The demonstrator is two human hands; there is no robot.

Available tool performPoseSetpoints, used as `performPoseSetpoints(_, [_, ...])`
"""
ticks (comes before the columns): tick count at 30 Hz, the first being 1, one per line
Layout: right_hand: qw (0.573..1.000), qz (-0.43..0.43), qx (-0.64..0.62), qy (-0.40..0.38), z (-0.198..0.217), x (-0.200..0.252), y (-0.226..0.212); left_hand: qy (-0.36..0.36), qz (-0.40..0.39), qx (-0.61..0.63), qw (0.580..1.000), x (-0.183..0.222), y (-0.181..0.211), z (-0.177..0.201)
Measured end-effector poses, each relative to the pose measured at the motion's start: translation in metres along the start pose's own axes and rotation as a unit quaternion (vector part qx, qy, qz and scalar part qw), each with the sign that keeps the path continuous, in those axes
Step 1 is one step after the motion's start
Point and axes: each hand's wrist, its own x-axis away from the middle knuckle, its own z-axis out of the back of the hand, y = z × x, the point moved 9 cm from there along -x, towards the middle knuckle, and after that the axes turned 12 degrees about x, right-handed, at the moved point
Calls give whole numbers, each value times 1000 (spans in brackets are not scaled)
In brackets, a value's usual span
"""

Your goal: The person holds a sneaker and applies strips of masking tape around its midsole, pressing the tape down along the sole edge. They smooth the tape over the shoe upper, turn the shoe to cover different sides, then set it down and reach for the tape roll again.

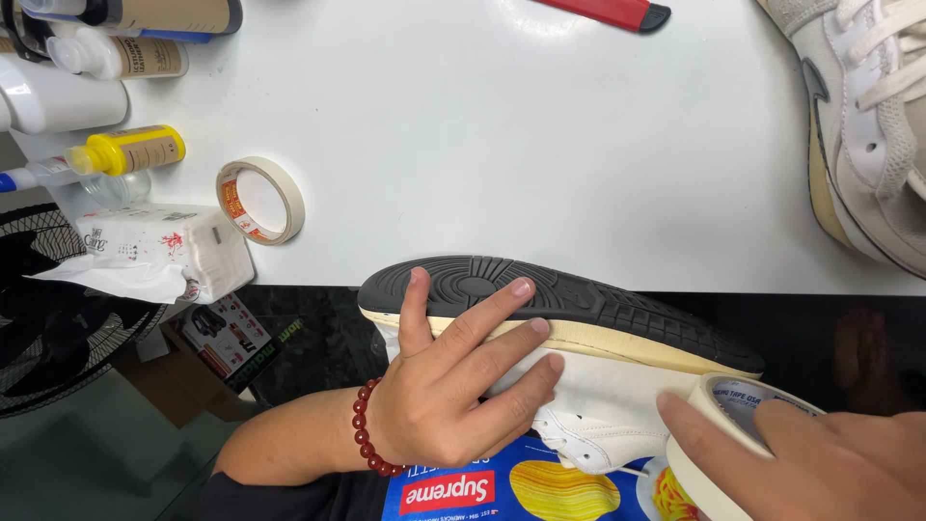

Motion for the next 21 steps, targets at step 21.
performPoseSetpoints(21, [966, 31, -39, -252, 65, -14, 17, -16, -8, -2, 1000, 3, 0, 2])
